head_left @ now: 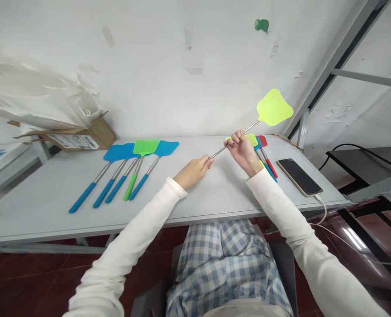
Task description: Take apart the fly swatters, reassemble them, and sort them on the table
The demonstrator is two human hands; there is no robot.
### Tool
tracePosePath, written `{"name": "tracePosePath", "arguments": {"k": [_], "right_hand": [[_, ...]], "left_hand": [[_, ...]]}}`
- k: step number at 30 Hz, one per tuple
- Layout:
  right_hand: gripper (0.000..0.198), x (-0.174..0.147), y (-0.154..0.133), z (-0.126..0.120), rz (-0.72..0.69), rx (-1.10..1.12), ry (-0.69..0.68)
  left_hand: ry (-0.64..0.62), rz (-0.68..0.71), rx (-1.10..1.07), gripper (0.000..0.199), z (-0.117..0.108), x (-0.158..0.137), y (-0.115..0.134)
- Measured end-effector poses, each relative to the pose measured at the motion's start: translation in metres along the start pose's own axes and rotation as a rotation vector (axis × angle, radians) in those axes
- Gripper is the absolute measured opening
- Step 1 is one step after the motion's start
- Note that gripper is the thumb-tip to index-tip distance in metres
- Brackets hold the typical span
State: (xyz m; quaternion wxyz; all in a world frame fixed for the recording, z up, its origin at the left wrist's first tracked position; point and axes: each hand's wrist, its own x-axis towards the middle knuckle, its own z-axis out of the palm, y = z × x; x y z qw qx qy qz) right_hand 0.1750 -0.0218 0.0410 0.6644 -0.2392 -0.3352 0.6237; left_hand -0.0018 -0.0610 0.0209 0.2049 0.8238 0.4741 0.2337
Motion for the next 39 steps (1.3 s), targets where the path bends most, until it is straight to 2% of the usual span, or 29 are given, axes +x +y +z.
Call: {"name": "tracePosePath", "arguments": {"k": [2, 5, 6, 7, 10, 14, 19, 22, 24, 27, 28, 30, 33, 36, 39], "right_hand": [[0.041, 0.016, -0.020, -0.012, -0.038, 0.040, 0.088], [0.040, 0.042, -0.059, -0.045, -0.167, 0.075, 0.279], [0.040, 0.049, -0.068, -0.056, -0.171, 0.068, 0.327], [0.039, 0.054, -0.075, -0.066, -0.164, 0.049, 0.324], [0.037, 0.060, -0.077, -0.086, -0.189, -0.026, 0.317], [0.033, 0.060, -0.071, -0.103, -0.196, -0.185, 0.244], [0.045, 0.066, -0.084, -0.133, -0.219, 0.014, 0.356], [0.040, 0.076, -0.088, -0.141, -0.255, 0.060, 0.400], [0.035, 0.080, -0.081, -0.135, -0.320, 0.020, 0.488], [0.030, 0.077, -0.050, -0.107, -0.381, -0.089, 0.636], [0.029, 0.071, -0.034, -0.093, -0.354, -0.122, 0.585], [0.039, 0.053, 0.000, -0.063, -0.314, -0.211, 0.513], [0.051, 0.016, 0.043, -0.019, -0.313, -0.325, 0.330], [0.055, -0.018, 0.065, 0.013, -0.234, -0.379, 0.198], [0.060, -0.033, 0.068, 0.027, -0.166, -0.427, 0.122]], "left_hand": [[-0.005, -0.001, 0.048, 0.027, -0.005, -0.010, -0.006], [-0.070, -0.022, 0.090, 0.027, -0.016, -0.035, -0.020], [-0.098, -0.034, 0.085, 0.028, -0.019, -0.042, -0.025], [-0.122, -0.047, 0.076, 0.028, -0.022, -0.049, -0.029], [-0.143, -0.081, 0.058, 0.031, -0.028, -0.055, -0.040], [-0.131, -0.089, 0.060, 0.038, -0.040, -0.047, -0.054], [-0.133, -0.122, 0.098, 0.042, -0.055, -0.048, -0.077], [-0.152, -0.127, 0.092, 0.041, -0.057, -0.051, -0.083], [-0.148, -0.138, 0.098, 0.042, -0.056, -0.050, -0.081], [-0.107, -0.138, 0.089, 0.042, -0.048, -0.041, -0.065], [-0.096, -0.127, 0.074, 0.041, -0.043, -0.037, -0.057], [-0.083, -0.098, 0.029, 0.038, -0.029, -0.026, -0.041], [-0.036, -0.051, -0.051, 0.038, -0.009, -0.010, -0.020], [0.070, -0.045, -0.162, 0.037, 0.004, 0.000, -0.005], [0.106, -0.088, -0.304, 0.038, 0.008, 0.006, 0.002]]}}
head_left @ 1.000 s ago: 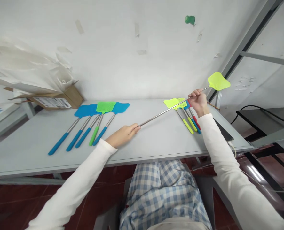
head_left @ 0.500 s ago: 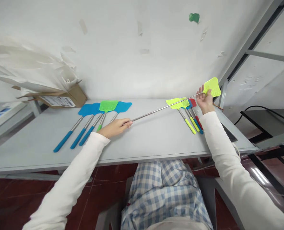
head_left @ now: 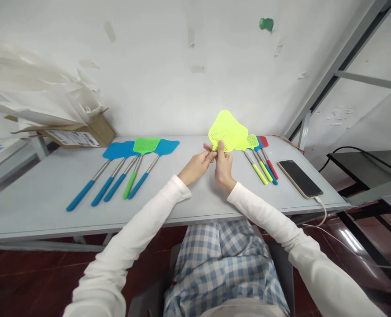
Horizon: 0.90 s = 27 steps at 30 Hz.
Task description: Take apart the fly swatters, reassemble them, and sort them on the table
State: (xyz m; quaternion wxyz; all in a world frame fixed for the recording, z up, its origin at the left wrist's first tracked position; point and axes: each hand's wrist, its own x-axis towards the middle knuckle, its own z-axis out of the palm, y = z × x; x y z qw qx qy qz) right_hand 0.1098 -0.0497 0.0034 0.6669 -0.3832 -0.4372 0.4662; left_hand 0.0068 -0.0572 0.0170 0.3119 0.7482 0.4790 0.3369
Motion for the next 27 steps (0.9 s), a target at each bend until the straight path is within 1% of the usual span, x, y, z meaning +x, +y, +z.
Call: {"name": "tracePosePath", "arguments": {"k": [2, 5, 7, 9, 11, 12, 14, 15, 17, 18, 19, 20, 22, 23, 25, 27], "right_hand": [[0.061, 0.000, -0.002, -0.001, 0.026, -0.015, -0.059], [0.056, 0.004, -0.001, -0.011, 0.073, -0.006, -0.189], [0.051, 0.002, 0.002, -0.021, 0.133, -0.049, -0.248], [0.047, -0.005, 0.005, -0.030, 0.208, -0.143, -0.274], [0.045, -0.013, 0.008, -0.039, 0.282, -0.230, -0.332], [0.044, -0.016, 0.008, -0.043, 0.309, -0.253, -0.380], [0.041, -0.019, 0.008, -0.051, 0.325, -0.280, -0.468], [0.040, -0.019, 0.008, -0.056, 0.308, -0.299, -0.483], [0.035, -0.016, 0.005, -0.068, 0.233, -0.382, -0.442], [0.032, -0.013, 0.004, -0.075, 0.183, -0.449, -0.399], [0.029, -0.011, 0.002, -0.083, 0.130, -0.533, -0.349], [0.026, -0.008, 0.000, -0.092, 0.082, -0.631, -0.304], [0.020, -0.003, -0.003, -0.110, 0.008, -0.861, -0.239], [0.018, 0.000, -0.004, -0.119, -0.014, -0.977, -0.215], [0.017, 0.003, -0.005, -0.133, -0.046, -1.186, -0.188], [0.019, 0.005, -0.003, -0.143, -0.110, -1.364, -0.167]], "left_hand": [[-0.029, -0.052, -0.142, 0.037, 0.000, 0.003, 0.002], [-0.041, -0.160, -0.451, 0.033, 0.000, 0.009, 0.002], [0.014, -0.209, -0.658, 0.027, 0.001, 0.015, 0.003], [0.098, -0.224, -0.819, 0.019, 0.004, 0.022, 0.003], [0.158, -0.234, -0.901, 0.011, 0.009, 0.027, 0.002], [0.171, -0.234, -0.890, 0.011, 0.011, 0.029, 0.000], [0.154, -0.223, -0.769, 0.019, 0.016, 0.031, -0.007], [0.123, -0.221, -0.673, 0.025, 0.018, 0.031, -0.011], [0.061, -0.225, -0.445, 0.032, 0.016, 0.026, -0.024], [0.056, -0.221, -0.313, 0.034, 0.012, 0.022, -0.032], [0.078, -0.213, -0.167, 0.034, 0.007, 0.016, -0.040], [0.131, -0.196, -0.004, 0.033, 0.000, 0.009, -0.049], [0.286, -0.193, 0.337, 0.037, -0.017, -0.007, -0.067], [0.365, -0.243, 0.484, 0.041, -0.026, -0.016, -0.075], [0.453, -0.393, 0.701, 0.047, -0.045, -0.032, -0.090], [0.452, -0.491, 0.816, 0.046, -0.060, -0.043, -0.102]]}}
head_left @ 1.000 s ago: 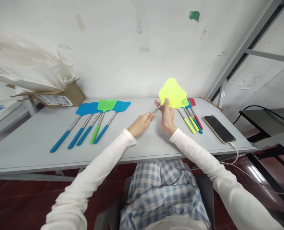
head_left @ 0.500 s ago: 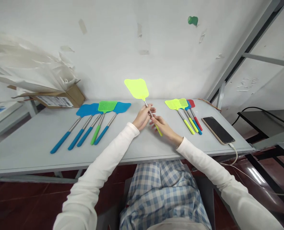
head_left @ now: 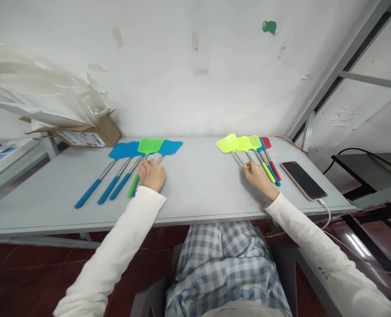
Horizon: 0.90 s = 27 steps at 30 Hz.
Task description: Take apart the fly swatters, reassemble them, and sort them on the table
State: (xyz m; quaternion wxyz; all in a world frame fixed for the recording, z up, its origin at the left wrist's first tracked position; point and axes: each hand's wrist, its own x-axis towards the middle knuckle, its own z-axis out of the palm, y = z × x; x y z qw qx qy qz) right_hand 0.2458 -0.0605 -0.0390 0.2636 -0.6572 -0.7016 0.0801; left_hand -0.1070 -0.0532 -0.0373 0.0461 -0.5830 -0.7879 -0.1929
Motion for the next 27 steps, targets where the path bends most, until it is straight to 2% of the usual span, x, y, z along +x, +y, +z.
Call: {"name": "tracePosePath", "arguments": {"k": [4, 7, 9, 11, 13, 15, 17, 19, 21, 23, 27], "right_hand": [[0.023, -0.001, 0.009, 0.004, -0.024, -0.244, 0.099], [0.028, -0.003, 0.007, 0.004, -0.009, -0.274, 0.128], [0.028, -0.006, 0.002, 0.002, -0.053, -0.212, 0.143], [0.026, -0.010, -0.010, 0.000, -0.135, -0.042, 0.094], [0.028, -0.013, -0.028, -0.001, -0.200, 0.234, -0.032], [0.038, -0.012, -0.050, -0.001, -0.218, 0.559, -0.161], [0.046, -0.006, -0.071, 0.000, -0.195, 0.880, -0.205], [0.047, 0.002, -0.088, 0.003, -0.150, 1.160, -0.178], [0.046, 0.012, -0.097, 0.006, -0.106, 1.342, -0.111], [0.044, 0.019, -0.099, 0.010, -0.075, 1.419, -0.034], [0.043, 0.026, -0.095, 0.013, -0.067, 1.424, 0.102]], "left_hand": [[-0.074, 0.065, 0.020, 0.037, -0.003, 0.008, -0.022], [-0.125, 0.116, -0.056, 0.032, -0.004, 0.008, -0.021], [-0.138, 0.153, -0.122, 0.030, -0.007, 0.003, -0.014], [-0.133, 0.238, -0.242, 0.029, -0.011, -0.005, -0.001], [-0.122, 0.381, -0.412, 0.027, -0.018, -0.014, 0.017], [-0.120, 0.542, -0.569, 0.025, -0.024, -0.021, 0.040], [-0.133, 0.671, -0.676, 0.020, -0.028, -0.027, 0.063], [-0.146, 0.726, -0.756, 0.016, -0.029, -0.032, 0.084], [-0.168, 0.706, -0.803, 0.015, -0.027, -0.037, 0.099], [-0.202, 0.665, -0.802, 0.016, -0.024, -0.042, 0.108], [-0.226, 0.650, -0.795, 0.017, -0.025, -0.047, 0.115]]}}
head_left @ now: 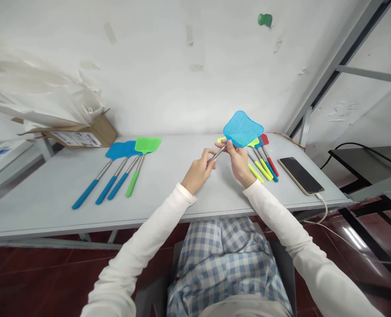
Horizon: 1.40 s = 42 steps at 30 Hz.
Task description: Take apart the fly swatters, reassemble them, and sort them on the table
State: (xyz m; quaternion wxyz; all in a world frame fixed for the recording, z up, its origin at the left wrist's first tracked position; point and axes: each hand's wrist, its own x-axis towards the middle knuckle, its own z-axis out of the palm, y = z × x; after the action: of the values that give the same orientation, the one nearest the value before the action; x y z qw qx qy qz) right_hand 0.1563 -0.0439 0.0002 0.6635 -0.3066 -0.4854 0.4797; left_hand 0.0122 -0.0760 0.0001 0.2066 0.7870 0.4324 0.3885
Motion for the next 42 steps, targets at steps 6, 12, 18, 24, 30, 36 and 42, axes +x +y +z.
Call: {"name": "tracePosePath", "arguments": {"k": [6, 12, 18, 24, 30, 36, 42], "right_hand": [[0.037, 0.025, -0.018, -0.024, -0.075, 0.028, 0.185], [0.034, 0.030, -0.033, -0.041, -0.001, 0.001, 0.141], [0.032, 0.014, -0.027, -0.029, 0.190, 0.055, 0.027], [0.030, 0.006, -0.027, -0.023, 0.270, 0.157, -0.085], [0.032, 0.004, -0.028, -0.024, 0.286, 0.144, -0.078], [0.035, 0.002, -0.022, -0.022, 0.213, 0.113, -0.086], [0.038, -0.006, -0.014, -0.010, 0.202, 0.104, -0.069]], "left_hand": [[-0.051, 0.002, -0.013, 0.013, -0.004, -0.007, 0.000], [-0.102, -0.061, -0.014, 0.018, -0.005, -0.011, -0.008], [-0.080, -0.045, 0.004, 0.022, -0.008, -0.008, -0.006], [-0.068, -0.067, -0.013, 0.027, -0.006, -0.012, -0.004], [-0.078, -0.086, -0.034, 0.030, -0.006, -0.013, -0.004], [-0.074, -0.089, -0.033, 0.035, -0.007, -0.011, -0.001], [-0.045, -0.106, -0.051, 0.039, -0.005, -0.002, 0.002]]}}
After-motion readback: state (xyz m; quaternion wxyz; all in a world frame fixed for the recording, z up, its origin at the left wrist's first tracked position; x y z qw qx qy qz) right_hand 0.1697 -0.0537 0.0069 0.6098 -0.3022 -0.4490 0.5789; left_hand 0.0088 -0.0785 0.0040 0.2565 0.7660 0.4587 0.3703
